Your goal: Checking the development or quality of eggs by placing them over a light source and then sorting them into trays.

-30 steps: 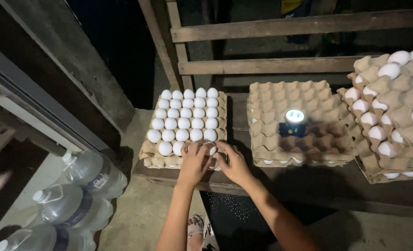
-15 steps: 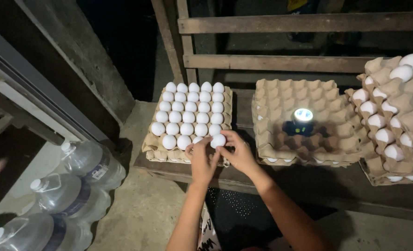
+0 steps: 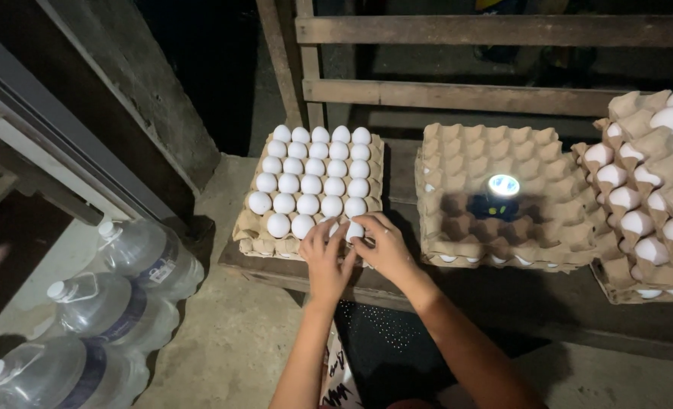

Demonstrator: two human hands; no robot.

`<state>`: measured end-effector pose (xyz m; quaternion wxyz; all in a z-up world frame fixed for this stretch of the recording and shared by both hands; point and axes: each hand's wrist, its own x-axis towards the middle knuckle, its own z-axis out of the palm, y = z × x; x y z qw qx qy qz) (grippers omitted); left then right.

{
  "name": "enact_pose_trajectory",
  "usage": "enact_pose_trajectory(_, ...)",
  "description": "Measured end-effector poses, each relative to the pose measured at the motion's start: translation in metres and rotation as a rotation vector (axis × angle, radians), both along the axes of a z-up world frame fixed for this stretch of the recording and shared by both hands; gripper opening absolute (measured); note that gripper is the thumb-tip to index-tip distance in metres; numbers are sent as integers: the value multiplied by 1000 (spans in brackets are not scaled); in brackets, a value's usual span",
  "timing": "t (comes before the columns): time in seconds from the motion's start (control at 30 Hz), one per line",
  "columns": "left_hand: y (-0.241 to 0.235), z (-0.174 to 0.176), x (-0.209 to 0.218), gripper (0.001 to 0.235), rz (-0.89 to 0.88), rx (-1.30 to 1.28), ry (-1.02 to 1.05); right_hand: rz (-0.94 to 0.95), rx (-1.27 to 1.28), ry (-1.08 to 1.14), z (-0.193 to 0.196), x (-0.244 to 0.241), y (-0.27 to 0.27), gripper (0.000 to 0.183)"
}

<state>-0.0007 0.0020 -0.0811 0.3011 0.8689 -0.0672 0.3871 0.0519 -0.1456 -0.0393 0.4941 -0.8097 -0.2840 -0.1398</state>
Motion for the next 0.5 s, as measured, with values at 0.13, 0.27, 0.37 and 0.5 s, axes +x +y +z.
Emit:
enact_pose_trajectory(0.13,10,16,-6,66,-34,-16,-18,-16,8,42,0,-6,2,41)
enact_pose_trajectory(0.27,23,31,-12,87,-35,-4,44,12,-25,-104,3,-9,3,45)
enact_pose_trajectory(0.37,30,38,-13,92,-42,36,71,32,-57,-79,4,-9,4,45)
enact_pose_trajectory(0.5,37,55,-13,84,-63,142,144,-31,-126,-106,3,-7,4,39)
